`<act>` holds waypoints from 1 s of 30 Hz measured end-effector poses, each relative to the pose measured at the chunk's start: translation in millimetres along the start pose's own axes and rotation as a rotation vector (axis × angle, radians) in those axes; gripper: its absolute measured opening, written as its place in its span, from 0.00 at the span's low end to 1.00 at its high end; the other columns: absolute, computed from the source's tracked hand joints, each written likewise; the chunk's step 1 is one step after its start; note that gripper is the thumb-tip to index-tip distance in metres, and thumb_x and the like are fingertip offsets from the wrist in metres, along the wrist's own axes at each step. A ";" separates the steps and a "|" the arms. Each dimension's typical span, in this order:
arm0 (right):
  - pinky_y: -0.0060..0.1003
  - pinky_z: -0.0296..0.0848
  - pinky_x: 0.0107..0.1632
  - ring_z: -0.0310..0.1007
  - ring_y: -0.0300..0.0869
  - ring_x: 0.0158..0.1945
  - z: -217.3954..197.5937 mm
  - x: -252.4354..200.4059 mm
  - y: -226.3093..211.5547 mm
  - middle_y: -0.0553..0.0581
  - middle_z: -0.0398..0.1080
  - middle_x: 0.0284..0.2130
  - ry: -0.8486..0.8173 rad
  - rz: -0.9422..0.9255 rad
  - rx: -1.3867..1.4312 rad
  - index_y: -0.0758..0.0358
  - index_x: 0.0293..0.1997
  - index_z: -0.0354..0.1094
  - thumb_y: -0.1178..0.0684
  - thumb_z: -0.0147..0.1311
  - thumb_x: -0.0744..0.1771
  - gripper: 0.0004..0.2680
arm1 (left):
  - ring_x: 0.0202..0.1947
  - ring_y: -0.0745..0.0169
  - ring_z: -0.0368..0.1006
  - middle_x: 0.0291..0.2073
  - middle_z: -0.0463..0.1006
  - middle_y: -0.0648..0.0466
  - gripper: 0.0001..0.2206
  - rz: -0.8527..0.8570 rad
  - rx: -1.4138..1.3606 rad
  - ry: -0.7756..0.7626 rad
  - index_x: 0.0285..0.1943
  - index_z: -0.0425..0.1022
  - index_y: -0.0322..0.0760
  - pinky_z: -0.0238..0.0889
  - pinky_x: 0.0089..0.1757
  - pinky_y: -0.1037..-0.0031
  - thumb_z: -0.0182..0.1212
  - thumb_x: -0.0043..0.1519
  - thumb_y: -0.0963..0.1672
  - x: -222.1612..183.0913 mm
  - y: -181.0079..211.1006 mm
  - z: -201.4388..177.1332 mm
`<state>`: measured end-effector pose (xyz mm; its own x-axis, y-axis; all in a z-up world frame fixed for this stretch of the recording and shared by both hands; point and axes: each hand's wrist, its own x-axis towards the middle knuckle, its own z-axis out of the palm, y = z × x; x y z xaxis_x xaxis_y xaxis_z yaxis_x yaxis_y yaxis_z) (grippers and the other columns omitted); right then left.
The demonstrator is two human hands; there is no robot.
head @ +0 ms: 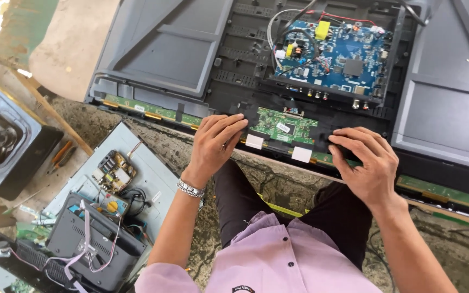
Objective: Disconnecting ribbon cables and removing circuit boards from the back of a television during a repair.
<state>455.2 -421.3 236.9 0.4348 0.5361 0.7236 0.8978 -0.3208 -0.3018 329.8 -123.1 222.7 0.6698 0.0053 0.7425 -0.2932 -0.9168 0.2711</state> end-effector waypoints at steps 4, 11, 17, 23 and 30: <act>0.46 0.76 0.51 0.79 0.53 0.48 7.7 40.1 -32.8 0.56 0.78 0.44 -0.058 0.013 0.170 0.58 0.46 0.80 0.62 0.64 0.66 0.07 | 0.43 0.53 0.82 0.42 0.85 0.50 0.13 -0.381 -0.242 0.087 0.54 0.82 0.40 0.74 0.47 0.62 0.67 0.61 0.36 -2.2 28.8 -5.3; 0.55 0.77 0.45 0.75 0.61 0.46 42.3 167.5 -72.5 0.67 0.70 0.49 -1.098 -0.206 0.201 0.58 0.56 0.73 0.60 0.43 0.71 0.11 | 0.47 0.54 0.79 0.44 0.84 0.44 0.27 -0.951 -0.631 0.135 0.71 0.60 0.32 0.64 0.57 0.50 0.66 0.63 0.40 -3.9 74.8 -4.3; 0.51 0.77 0.40 0.80 0.56 0.39 82.9 195.1 -61.5 0.54 0.74 0.37 -1.307 -0.101 0.228 0.53 0.38 0.79 0.53 0.58 0.67 0.03 | 0.48 0.58 0.76 0.44 0.83 0.50 0.26 -0.993 -0.652 0.144 0.72 0.58 0.34 0.66 0.52 0.52 0.63 0.66 0.42 -7.6 73.7 4.8; 0.38 0.79 0.35 0.79 0.47 0.32 75.9 163.4 -46.2 0.52 0.69 0.34 -1.038 -0.228 0.398 0.60 0.41 0.74 0.52 0.50 0.71 0.07 | 0.40 0.67 0.77 0.38 0.84 0.55 0.24 -1.064 -0.655 0.192 0.68 0.65 0.38 0.72 0.44 0.68 0.67 0.63 0.42 -3.8 67.9 8.7; 0.41 0.79 0.32 0.78 0.48 0.30 53.8 153.7 -42.7 0.56 0.70 0.40 -1.068 -0.095 0.301 0.59 0.48 0.68 0.50 0.44 0.72 0.08 | 0.38 0.69 0.78 0.37 0.85 0.55 0.24 -1.058 -0.657 0.221 0.66 0.67 0.41 0.73 0.43 0.71 0.68 0.61 0.41 -6.7 65.8 15.1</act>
<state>487.4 -283.2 327.6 0.0699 0.9914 -0.1106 0.8480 -0.1175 -0.5168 316.3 -189.5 226.3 0.6737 0.7376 0.0463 -0.0102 -0.0533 0.9985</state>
